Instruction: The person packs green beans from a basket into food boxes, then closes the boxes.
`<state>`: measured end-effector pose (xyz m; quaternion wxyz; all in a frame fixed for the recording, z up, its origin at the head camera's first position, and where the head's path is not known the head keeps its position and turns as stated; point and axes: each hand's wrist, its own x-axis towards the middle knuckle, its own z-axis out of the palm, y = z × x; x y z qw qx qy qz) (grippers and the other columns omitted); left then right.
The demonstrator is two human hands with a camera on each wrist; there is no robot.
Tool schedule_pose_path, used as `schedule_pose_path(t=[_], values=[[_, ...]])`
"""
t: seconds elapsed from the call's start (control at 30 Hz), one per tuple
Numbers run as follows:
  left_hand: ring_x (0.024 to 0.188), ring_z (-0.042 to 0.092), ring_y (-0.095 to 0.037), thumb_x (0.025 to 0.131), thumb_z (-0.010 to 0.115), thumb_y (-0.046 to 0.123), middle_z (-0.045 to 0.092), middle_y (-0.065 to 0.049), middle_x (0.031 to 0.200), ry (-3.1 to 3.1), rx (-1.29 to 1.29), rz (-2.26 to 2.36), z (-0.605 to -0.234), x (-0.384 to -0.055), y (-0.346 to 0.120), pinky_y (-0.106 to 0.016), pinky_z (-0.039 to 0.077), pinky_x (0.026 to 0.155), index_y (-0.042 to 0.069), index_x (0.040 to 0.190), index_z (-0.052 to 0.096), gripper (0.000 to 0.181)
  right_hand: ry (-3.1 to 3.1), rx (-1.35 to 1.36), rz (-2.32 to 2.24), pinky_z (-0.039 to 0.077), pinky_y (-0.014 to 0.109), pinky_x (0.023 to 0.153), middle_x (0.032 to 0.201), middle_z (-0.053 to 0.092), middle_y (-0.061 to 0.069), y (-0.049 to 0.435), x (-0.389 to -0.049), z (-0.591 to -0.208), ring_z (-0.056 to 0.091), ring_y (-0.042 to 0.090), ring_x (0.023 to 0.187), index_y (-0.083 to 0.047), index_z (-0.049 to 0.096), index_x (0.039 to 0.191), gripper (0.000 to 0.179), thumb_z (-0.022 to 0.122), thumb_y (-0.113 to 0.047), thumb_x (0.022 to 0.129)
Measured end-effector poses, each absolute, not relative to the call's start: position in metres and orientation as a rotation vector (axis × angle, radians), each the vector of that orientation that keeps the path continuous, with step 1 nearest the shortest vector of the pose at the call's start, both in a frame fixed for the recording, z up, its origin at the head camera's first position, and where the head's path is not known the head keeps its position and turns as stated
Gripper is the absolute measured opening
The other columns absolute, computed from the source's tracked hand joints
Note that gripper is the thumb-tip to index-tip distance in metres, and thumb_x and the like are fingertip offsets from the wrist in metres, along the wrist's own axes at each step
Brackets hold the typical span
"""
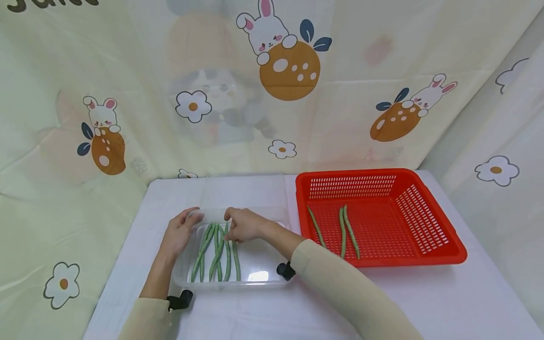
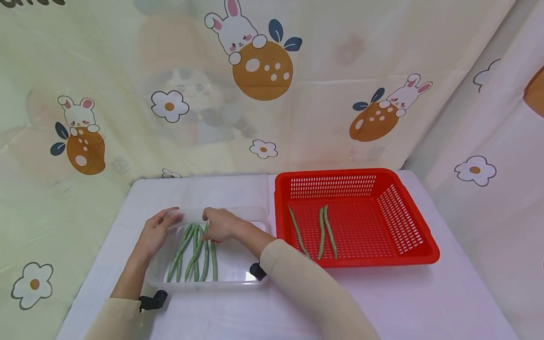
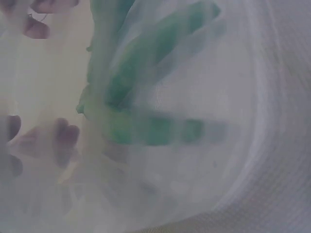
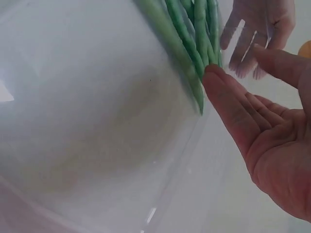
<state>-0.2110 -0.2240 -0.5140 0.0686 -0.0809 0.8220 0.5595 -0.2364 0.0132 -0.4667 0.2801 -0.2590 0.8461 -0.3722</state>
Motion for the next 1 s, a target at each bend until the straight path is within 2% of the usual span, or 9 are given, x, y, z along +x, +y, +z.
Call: schedule_pose_path(t=[0.17, 0.5, 0.7, 1.0], values=[[0.147, 0.048, -0.034, 0.110, 0.049, 0.042, 0.060, -0.014, 0.149, 2.475, -0.258, 1.670, -0.513, -0.211, -0.224, -0.061, 0.027, 0.125, 0.013, 0.152, 0.052, 0.050, 2.345, -0.756, -0.947, 0.053, 0.025, 0.068, 0.094, 0.073, 0.002, 0.015, -0.237, -0.456, 0.071, 0.015, 0.076, 0.001, 0.053, 0.139, 0.051, 0.074, -0.021, 0.098], [0.146, 0.048, -0.035, 0.111, 0.049, 0.041, 0.061, -0.016, 0.148, 2.489, -0.246, 1.664, -0.514, -0.211, -0.224, -0.062, 0.027, 0.125, 0.013, 0.152, 0.052, 0.050, 2.462, -0.762, -0.983, 0.057, 0.033, 0.088, 0.121, 0.072, 0.009, 0.026, -0.242, -0.433, 0.072, 0.021, 0.105, -0.008, 0.059, 0.134, 0.039, 0.070, -0.026, 0.101], [0.147, 0.048, -0.035, 0.111, 0.047, 0.041, 0.061, -0.016, 0.148, 2.503, -0.224, 1.655, -0.515, -0.210, -0.225, -0.062, 0.026, 0.125, 0.013, 0.152, 0.051, 0.050, 2.498, -0.764, -0.978, 0.056, 0.038, 0.096, 0.125, 0.071, 0.012, 0.034, -0.249, -0.428, 0.072, 0.024, 0.109, -0.007, 0.058, 0.133, 0.039, 0.070, -0.025, 0.101], [0.148, 0.047, -0.035, 0.111, 0.048, 0.044, 0.060, -0.014, 0.149, 2.498, -0.228, 1.655, -0.515, -0.211, -0.224, -0.061, 0.025, 0.125, 0.014, 0.152, 0.051, 0.052, 2.534, -0.734, -1.015, 0.057, 0.039, 0.099, 0.129, 0.068, 0.012, 0.055, -0.251, -0.410, 0.070, 0.025, 0.114, -0.008, 0.058, 0.135, 0.039, 0.069, -0.025, 0.101]])
